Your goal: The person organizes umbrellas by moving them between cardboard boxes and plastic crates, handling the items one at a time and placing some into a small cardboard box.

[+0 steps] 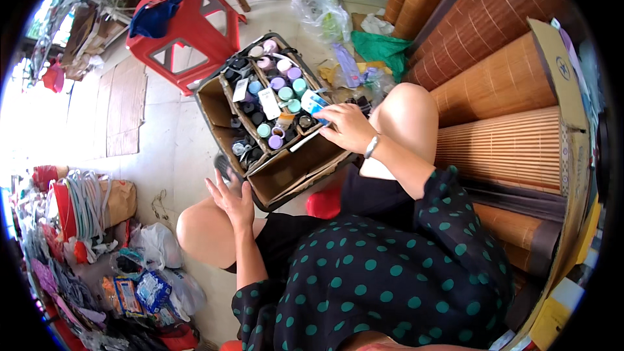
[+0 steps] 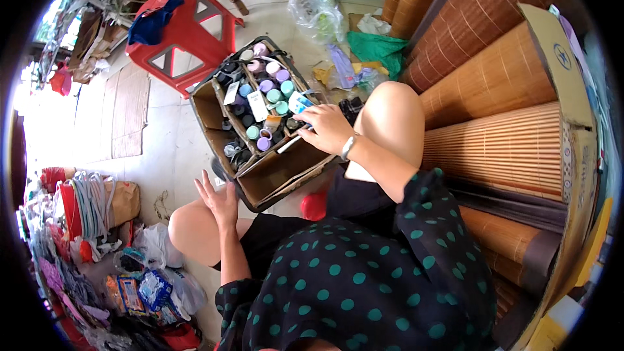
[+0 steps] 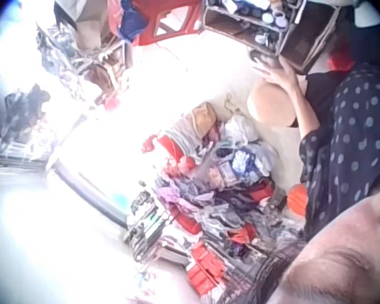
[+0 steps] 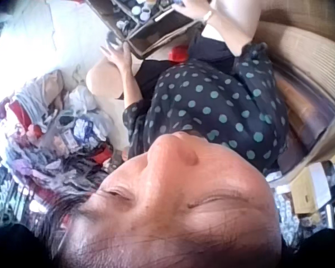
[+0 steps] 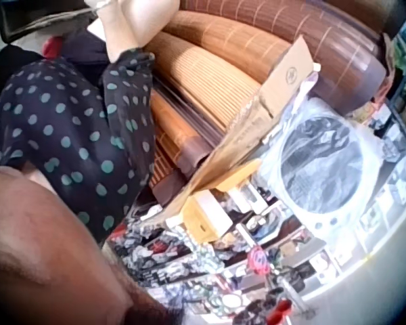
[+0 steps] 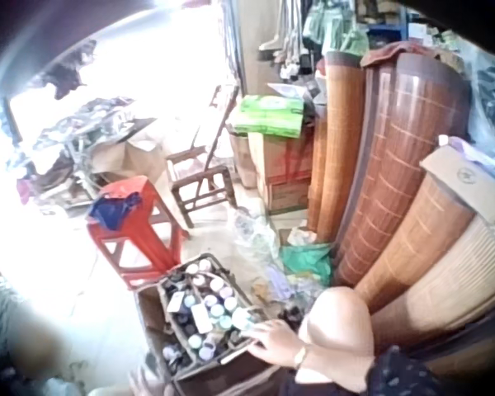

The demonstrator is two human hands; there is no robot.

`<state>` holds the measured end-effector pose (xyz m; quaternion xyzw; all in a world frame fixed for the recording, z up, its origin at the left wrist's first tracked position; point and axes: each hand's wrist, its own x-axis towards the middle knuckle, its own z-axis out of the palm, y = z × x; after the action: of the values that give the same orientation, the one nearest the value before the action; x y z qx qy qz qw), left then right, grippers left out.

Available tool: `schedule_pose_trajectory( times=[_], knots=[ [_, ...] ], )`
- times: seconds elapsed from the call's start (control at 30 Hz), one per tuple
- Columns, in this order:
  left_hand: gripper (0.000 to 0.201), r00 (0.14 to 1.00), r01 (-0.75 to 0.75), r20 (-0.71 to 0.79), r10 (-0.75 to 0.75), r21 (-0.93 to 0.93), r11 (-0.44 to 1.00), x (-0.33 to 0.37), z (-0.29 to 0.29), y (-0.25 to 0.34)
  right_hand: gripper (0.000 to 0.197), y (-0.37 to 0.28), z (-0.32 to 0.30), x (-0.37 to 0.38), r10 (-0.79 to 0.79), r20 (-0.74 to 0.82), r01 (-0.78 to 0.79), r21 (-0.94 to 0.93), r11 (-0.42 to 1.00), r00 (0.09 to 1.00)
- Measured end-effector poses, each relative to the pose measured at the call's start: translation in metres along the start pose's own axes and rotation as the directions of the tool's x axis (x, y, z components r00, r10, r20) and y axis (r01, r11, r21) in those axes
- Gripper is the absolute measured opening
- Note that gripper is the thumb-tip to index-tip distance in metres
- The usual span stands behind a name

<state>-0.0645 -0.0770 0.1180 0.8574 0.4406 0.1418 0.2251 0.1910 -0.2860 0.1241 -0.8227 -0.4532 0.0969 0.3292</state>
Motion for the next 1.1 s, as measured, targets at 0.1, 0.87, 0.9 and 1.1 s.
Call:
schedule_pose_trajectory(
  times=[0.1,0.87,0.9,1.1],
  knots=[
    [0.069,0.992,-0.123,-0.024,0.121,-0.062,0.991,0.01,-0.037,0.02,0.03,-0.016,-0.033,0.007,-0.109,-0.062,0.111,0.026,0.993,0.992],
    [0.018,0.887,-0.202,0.439,0.141,0.096,0.975,0.127,-0.114,-0.043,0.01,0.079,-0.094,0.1,0.092,0.492,0.009,-0.2,0.98,0.866],
    [0.016,0.886,-0.159,0.452,0.105,0.084,0.984,0.124,-0.116,-0.042,0.01,0.079,-0.095,0.105,0.093,0.525,0.005,-0.182,0.983,0.846],
    [0.024,0.824,0.112,0.545,-0.152,0.107,0.988,0.057,-0.133,-0.031,0.031,0.041,-0.087,0.096,0.35,0.653,-0.013,-0.463,0.887,0.672]
  ],
)
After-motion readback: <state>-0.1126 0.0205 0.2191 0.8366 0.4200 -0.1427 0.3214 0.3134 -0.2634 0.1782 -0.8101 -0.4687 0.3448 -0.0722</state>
